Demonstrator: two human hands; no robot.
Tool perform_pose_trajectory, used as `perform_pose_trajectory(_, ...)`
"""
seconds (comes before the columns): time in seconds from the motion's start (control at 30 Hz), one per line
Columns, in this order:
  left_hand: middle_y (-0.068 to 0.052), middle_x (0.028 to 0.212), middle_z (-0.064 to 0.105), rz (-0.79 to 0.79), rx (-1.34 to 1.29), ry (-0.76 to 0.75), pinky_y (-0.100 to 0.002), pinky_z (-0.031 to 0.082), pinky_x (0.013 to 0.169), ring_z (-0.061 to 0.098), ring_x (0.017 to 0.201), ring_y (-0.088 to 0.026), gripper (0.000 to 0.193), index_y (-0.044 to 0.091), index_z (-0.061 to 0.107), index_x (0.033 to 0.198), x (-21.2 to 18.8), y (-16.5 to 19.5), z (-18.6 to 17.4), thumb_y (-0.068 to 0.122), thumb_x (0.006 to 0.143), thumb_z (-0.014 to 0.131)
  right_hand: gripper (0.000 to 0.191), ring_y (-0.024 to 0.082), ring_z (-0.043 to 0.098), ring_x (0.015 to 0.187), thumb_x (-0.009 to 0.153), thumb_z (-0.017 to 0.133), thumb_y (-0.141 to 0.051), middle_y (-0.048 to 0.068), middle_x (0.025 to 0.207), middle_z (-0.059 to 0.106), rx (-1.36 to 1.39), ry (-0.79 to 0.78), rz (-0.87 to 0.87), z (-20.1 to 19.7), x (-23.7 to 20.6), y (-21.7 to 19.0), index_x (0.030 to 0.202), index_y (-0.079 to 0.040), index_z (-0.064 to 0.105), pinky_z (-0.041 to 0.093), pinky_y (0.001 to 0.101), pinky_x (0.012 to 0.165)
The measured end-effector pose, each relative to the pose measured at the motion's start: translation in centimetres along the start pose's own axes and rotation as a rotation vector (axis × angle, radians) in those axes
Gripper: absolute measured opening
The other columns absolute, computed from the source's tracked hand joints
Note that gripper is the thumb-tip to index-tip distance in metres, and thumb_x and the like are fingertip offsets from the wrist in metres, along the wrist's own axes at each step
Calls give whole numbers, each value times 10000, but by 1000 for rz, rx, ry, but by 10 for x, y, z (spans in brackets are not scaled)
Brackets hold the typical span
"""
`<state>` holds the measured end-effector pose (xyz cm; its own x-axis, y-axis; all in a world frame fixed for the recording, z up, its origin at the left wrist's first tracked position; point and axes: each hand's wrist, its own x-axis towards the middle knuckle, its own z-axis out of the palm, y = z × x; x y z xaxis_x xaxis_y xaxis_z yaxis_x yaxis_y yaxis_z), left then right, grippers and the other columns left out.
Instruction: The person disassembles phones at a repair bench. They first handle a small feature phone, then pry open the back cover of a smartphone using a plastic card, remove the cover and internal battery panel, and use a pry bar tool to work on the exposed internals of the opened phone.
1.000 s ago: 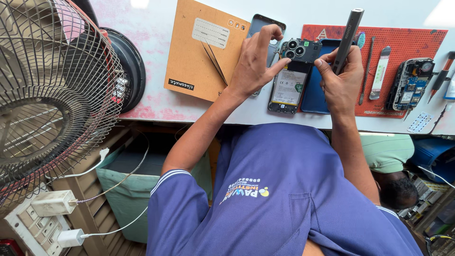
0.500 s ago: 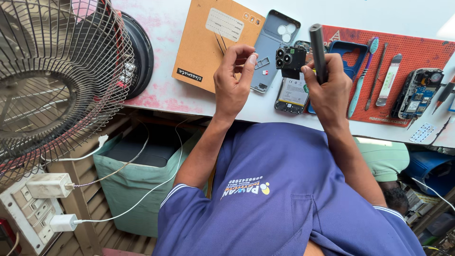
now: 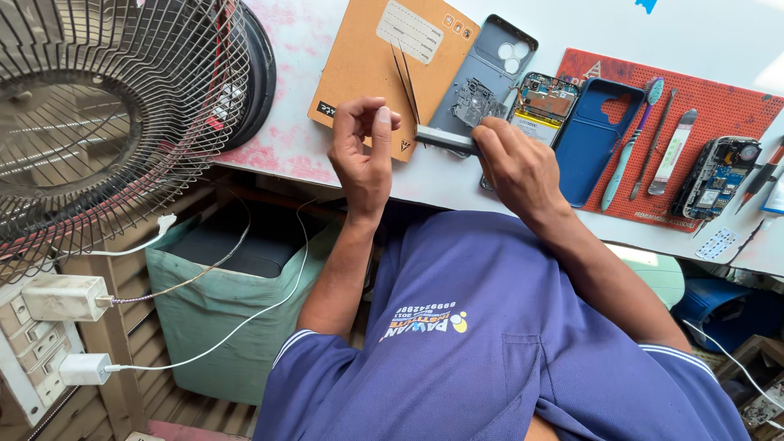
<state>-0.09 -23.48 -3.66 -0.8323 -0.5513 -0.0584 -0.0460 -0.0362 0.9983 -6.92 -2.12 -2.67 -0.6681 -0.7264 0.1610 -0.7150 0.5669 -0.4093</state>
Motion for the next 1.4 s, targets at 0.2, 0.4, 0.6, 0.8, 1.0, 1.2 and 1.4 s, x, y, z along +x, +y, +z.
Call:
perform_pose_trajectory(0.2, -50, 1006, 650, -23, -61, 66, -269, 577, 888, 659, 937, -113, 104, 5, 591, 1185, 0, -8, -15, 47, 1091, 593, 182, 169, 644, 820, 950, 726, -60, 22, 1136, 666, -68, -11, -46, 13, -9, 7, 1099, -76, 622, 513, 331, 662)
perform_pose_trajectory(0.4, -52, 984, 660, -2, 4, 57, -259, 574, 875, 663, 917, -105, 93, 14, 599, 1177, 5, -4, -16, 45, 1089, 597, 147, 150, 618, 752, 912, 726, -61, 12, 1132, 712, -150, 51, -148, 8, -4, 13, 1039, -81, 656, 495, 313, 616)
perform_pose_trajectory(0.6, -49, 1014, 665, 105, 233, 0, -290, 578, 862, 681, 940, -143, 111, 56, 648, 1165, 12, -4, 1, 57, 1054, 655, 227, 236, 709, 950, 979, 798, 28, 51, 1151, 691, 236, 300, 41, 2, -4, 32, 1098, -48, 620, 567, 326, 735)
perform_pose_trajectory(0.8, -78, 1352, 506, 546, 970, -560, -445, 370, 1064, 460, 1302, -267, 628, 106, 602, 1389, 29, -21, 51, 338, 867, 863, 267, 81, 570, 645, 1136, 773, 74, 101, 1048, 695, 944, 527, 512, -17, -15, 78, 1118, -43, 534, 466, 214, 539)
perform_pose_trajectory(1.0, -102, 1531, 405, 593, 1179, -890, -517, 244, 1110, 349, 1401, -318, 1211, 32, 464, 1479, 45, -27, 79, 580, 504, 927, 278, 90, 538, 563, 1120, 781, 71, 119, 1036, 662, 1161, 648, 662, -27, -38, 96, 1100, -31, 523, 416, 209, 470)
perform_pose_trajectory(1.2, -93, 1566, 401, 608, 1243, -953, -517, 224, 1149, 343, 1441, -273, 1243, 45, 452, 1520, 43, -28, 73, 567, 500, 934, 277, 96, 551, 583, 1104, 779, 60, 101, 987, 633, 1191, 672, 713, -21, -48, 93, 1094, -38, 520, 412, 208, 465)
perform_pose_trajectory(1.4, -122, 1541, 433, 622, 1213, -877, -487, 243, 1151, 358, 1448, -263, 1048, 44, 565, 1411, 30, -31, 65, 544, 563, 923, 305, 78, 529, 543, 1107, 797, 64, 107, 1003, 682, 1242, 640, 733, -20, -36, 82, 1113, -60, 519, 402, 203, 440)
